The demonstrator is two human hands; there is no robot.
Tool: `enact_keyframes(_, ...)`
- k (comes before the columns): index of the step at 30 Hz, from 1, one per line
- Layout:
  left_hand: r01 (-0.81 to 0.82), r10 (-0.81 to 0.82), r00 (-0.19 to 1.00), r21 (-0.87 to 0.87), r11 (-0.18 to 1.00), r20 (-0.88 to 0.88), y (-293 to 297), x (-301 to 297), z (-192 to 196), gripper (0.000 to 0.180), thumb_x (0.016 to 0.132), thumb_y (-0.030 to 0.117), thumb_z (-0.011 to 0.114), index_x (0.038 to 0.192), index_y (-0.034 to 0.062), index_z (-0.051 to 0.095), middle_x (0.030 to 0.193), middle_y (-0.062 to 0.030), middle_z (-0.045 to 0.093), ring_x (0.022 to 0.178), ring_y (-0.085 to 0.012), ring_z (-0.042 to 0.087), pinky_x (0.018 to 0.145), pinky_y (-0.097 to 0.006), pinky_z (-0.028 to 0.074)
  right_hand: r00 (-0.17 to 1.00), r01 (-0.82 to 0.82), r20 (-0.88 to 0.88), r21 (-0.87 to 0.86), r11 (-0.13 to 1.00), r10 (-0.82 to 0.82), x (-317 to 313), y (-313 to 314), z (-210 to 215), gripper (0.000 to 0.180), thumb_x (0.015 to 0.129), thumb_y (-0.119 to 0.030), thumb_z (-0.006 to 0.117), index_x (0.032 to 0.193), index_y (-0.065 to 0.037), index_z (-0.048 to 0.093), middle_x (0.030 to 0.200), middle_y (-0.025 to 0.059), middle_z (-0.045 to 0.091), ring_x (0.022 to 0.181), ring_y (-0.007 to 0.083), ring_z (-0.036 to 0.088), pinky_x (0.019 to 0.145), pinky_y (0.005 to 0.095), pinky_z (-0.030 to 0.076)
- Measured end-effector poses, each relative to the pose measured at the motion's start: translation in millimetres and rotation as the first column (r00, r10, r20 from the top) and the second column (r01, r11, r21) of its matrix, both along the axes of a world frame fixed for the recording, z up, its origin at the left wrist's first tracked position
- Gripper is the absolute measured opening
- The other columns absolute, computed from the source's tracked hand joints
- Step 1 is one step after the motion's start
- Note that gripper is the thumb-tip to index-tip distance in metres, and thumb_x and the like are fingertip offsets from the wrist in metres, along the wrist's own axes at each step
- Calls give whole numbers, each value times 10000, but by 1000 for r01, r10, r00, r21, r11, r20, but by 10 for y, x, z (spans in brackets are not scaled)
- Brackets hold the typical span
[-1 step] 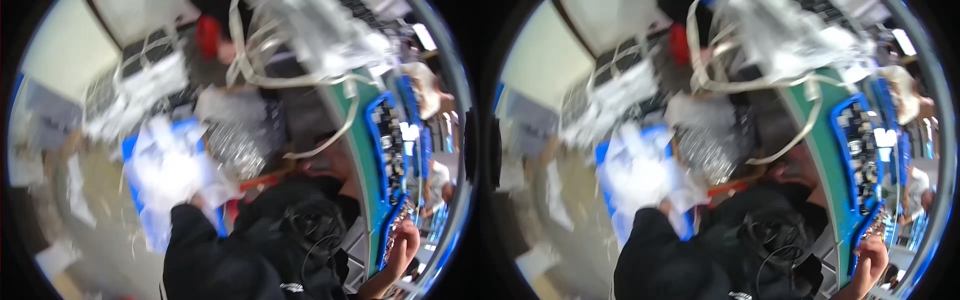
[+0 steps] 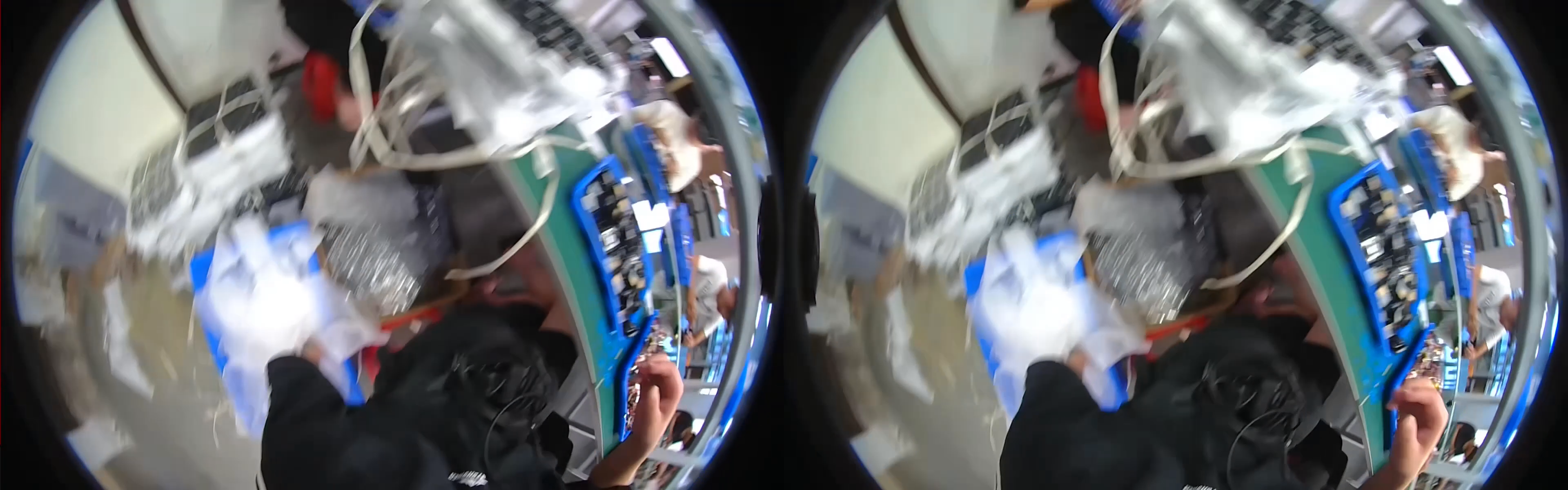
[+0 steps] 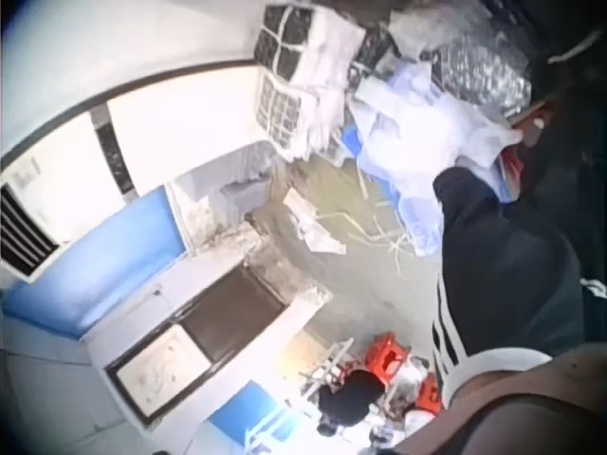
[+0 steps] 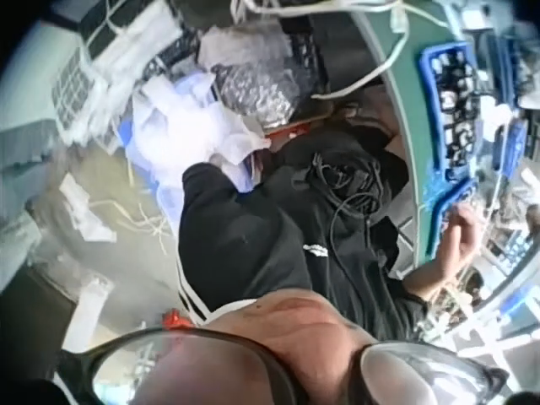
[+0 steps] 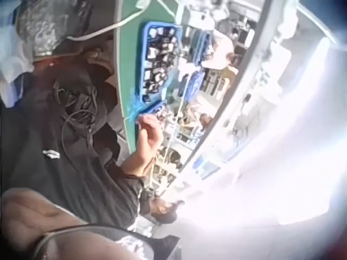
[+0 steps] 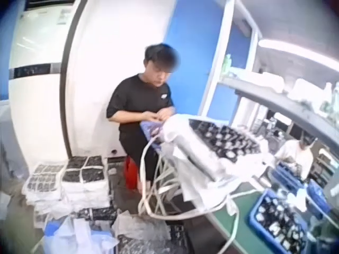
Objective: Assemble and organize electronic components, specifically camera or sensor modules, on a factory production line.
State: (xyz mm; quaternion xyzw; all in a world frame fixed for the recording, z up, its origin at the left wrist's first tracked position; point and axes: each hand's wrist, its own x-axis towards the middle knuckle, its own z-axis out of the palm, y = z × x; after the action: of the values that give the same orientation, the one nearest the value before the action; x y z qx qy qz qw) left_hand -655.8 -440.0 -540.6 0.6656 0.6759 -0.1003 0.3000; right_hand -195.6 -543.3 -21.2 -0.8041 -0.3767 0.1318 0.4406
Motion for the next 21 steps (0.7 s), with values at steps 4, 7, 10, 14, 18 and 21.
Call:
enact_keyframes(4, 67, -59, 989, -52, 996, 139, 908, 300, -267, 727, 789, 506, 706, 1348, 77, 531, 1242, -195, 621, 1079, -379, 611, 942, -449, 493, 990, -86, 116, 57, 995, 79, 310, 502, 251, 452, 822, -292, 704, 1085, 63, 609, 1127, 147, 560, 1029, 225, 550, 887, 331, 435)
enact_keyframes(7, 53, -34, 991, -151, 987, 129, 1256, -38, -239, 765, 768, 543, 715, 1355, 85, 535, 1236, -199, 634, 1055, -380, 633, 926, -443, 510, 806, -260, 527, -94, 961, 270, 599, 1298, 439, 661, 759, -415, 756, 1263, -19, 598, 1383, 228, 478, 1328, 359, 439, 1089, 446, 338)
enact_keyframes(10, -180, 228, 972, -459, 870, 50, 1441, -53, -150, 775, 744, 606, 714, 1317, 101, 578, 1334, -208, 575, 1261, -349, 518, 1108, -521, 328, 581, -407, 722, -141, 903, 375, 978, 2293, 476, 798, 737, -452, 792, 1434, -197, 497, 1553, 298, 213, 1436, 458, 243, 1154, 512, 242)
enact_keyframes(14, -96, 47, 978, -236, 967, -204, 1728, 296, 376, 754, 737, 598, 728, 1278, 88, 602, 1349, -212, 557, 1315, -331, 459, 1140, -583, 192, 516, -416, 729, -245, 876, 449, 1399, 3450, 440, 828, 776, -597, 710, 1492, -361, 368, 1529, 384, 156, 1419, 539, 197, 1149, 553, 240)
enact_keyframes(18, -58, 64, 997, 139, 989, -36, 1998, 637, 1106, 576, 789, 470, 731, 1222, 105, 627, 1265, -165, 608, 1241, -324, 518, 1110, -639, 187, 449, -513, 613, -419, 749, 650, 1542, 4032, 158, 800, 792, -709, 610, 1483, -375, 384, 1543, 304, 243, 1424, 499, 238, 1143, 603, 197)
enact_keyframes(21, -115, -116, 927, 566, 817, 356, 2208, 1491, 2225, 371, 848, 265, 711, 1163, 76, 655, 1165, -132, 646, 1145, -316, 575, 1060, -535, 342, 462, -525, 654, -343, 779, 599, 1521, 4024, 187, 652, 828, -666, 586, 1384, -330, 532, 1481, 228, 399, 1334, 443, 402, 1094, 593, 279)
